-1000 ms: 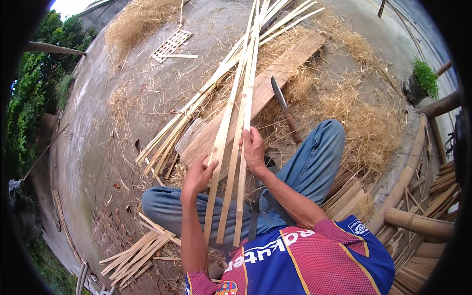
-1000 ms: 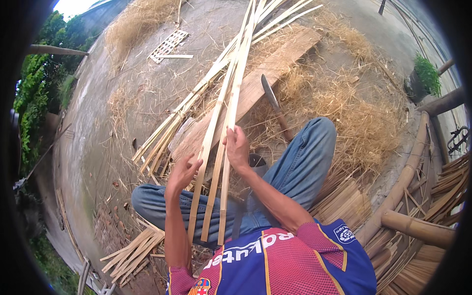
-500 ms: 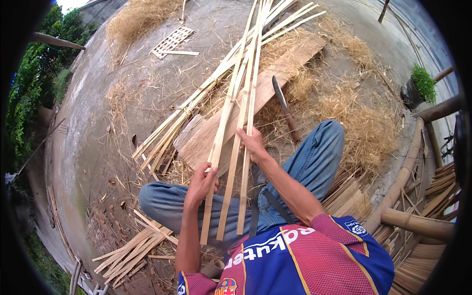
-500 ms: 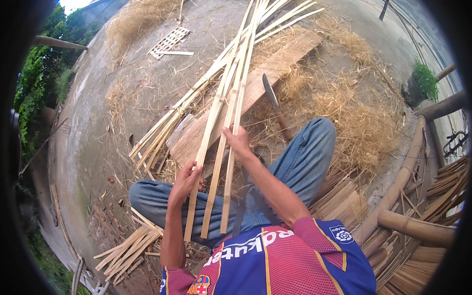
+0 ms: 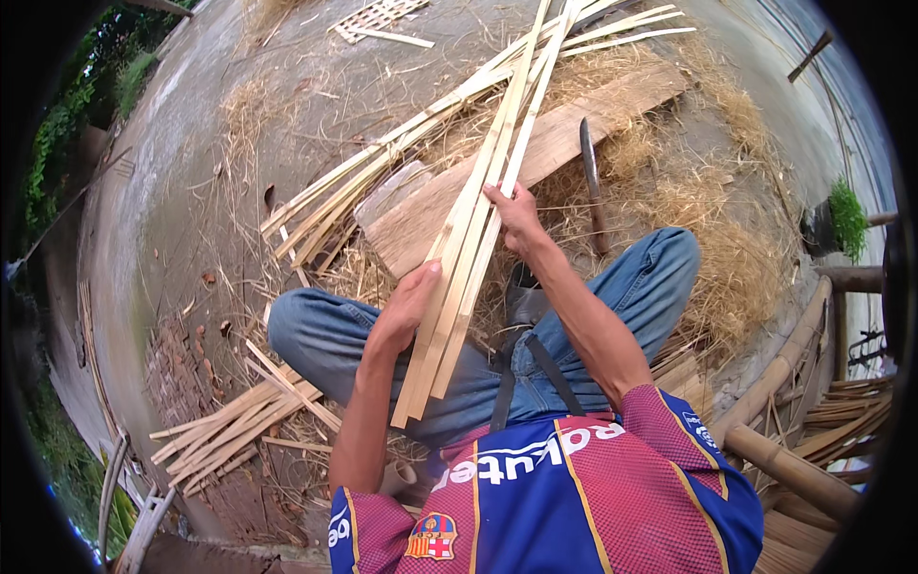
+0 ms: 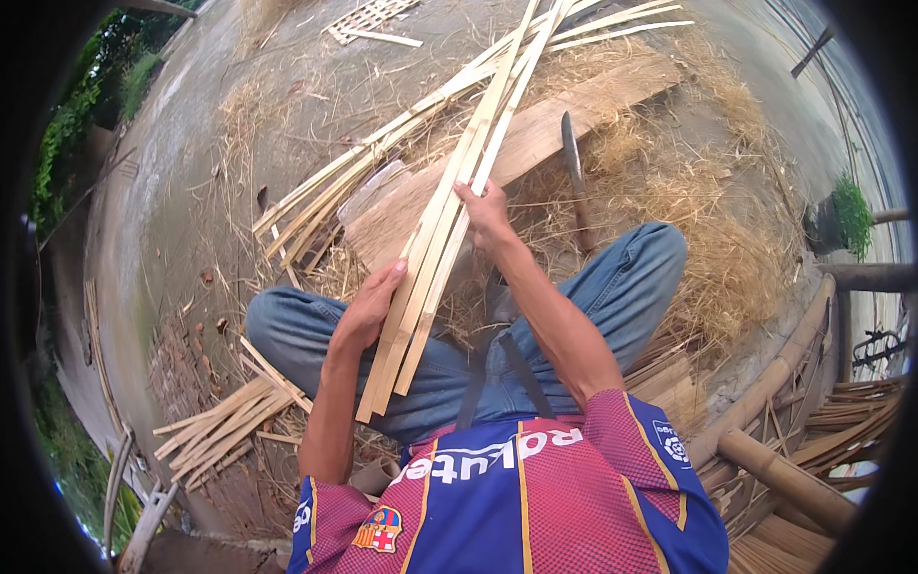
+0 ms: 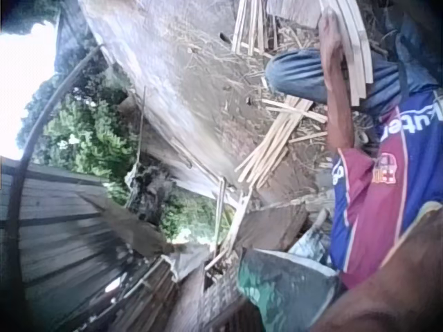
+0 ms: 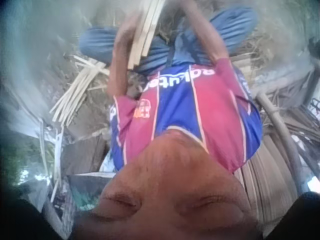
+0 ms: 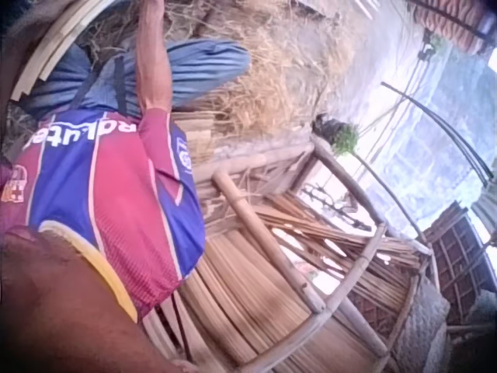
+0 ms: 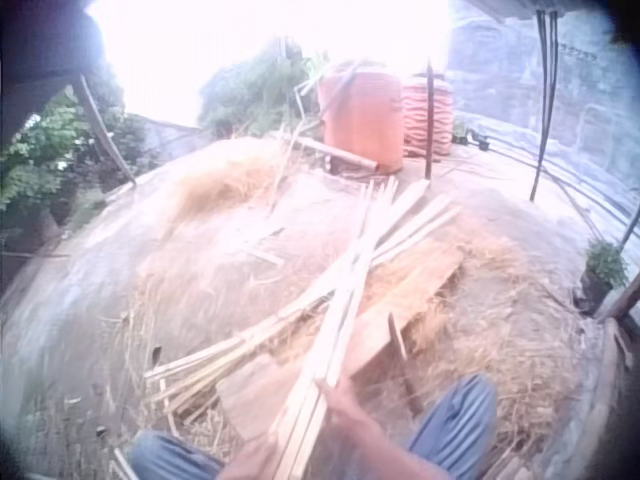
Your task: The person sits on the ground and repeatedly splits long bamboo strips into thinner slats using a fixed blade. They handle the strips one at a time, aligning them and pulling them through the blade to produce uniform pieces.
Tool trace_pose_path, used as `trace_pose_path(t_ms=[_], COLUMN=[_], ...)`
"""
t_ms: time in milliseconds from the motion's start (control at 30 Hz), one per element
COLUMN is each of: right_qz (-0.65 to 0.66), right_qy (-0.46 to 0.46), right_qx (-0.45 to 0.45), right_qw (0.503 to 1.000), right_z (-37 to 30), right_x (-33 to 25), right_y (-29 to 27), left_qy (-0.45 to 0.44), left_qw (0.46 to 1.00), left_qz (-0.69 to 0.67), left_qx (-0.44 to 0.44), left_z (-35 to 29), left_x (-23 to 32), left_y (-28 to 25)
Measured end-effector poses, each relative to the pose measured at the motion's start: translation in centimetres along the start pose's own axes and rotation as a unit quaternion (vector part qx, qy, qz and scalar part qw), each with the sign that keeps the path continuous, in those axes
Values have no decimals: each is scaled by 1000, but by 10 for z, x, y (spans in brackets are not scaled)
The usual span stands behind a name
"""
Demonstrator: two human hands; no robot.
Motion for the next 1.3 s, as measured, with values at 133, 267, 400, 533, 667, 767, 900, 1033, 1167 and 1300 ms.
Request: trace_pose_path(t_ms=[133, 267, 400, 533, 667, 767, 900, 1033, 1167, 1300], right_qz=[23, 29, 5, -5, 8, -27, -51, -90, -98, -85], right_qy=[45, 69, 84, 98, 106, 87, 46, 30, 32, 34], right_qx=[-53, -113, -131, -122, -109, -66, -63, -49, -57, -73], right_qw=[997, 991, 988, 988, 988, 994, 996, 994, 993, 993], right_z=[-4, -13, -14, -10, -8, -15, -4, -12, -18, -10], right_x=[-6, -21, -22, -16, -12, -13, -3, -10, -14, -10], right_y=[0, -6, -9, -9, -8, -6, -9, -2, -1, -7], left_qy=[13, 19, 8, -8, -21, -22, -2, -5, -3, -3], left_qw=[999, 1000, 1000, 1000, 1000, 1000, 999, 999, 999, 999], left_qz=[26, 20, 10, 7, 2, 3, 29, 32, 29, 28], left_qx=[-23, -13, -22, -19, -19, -16, -22, -42, -46, -43], left_z=[-4, -3, -2, -2, -2, -4, -7, -6, -6, -6], left_x=[6, 4, 6, 5, 5, 10, 13, 10, 7, 11], left_y=[2, 2, 1, 1, 1, 5, 9, 5, 4, 8])
Point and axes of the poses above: each hand's wrist, its own z-axis towards the middle knuckle, its own y-axis out of the palm, x = y × z, the point moved 1 cm from there along z, towards the middle knuckle, and after that the axes turned 13 degrees about x, right-handed, at the moved point
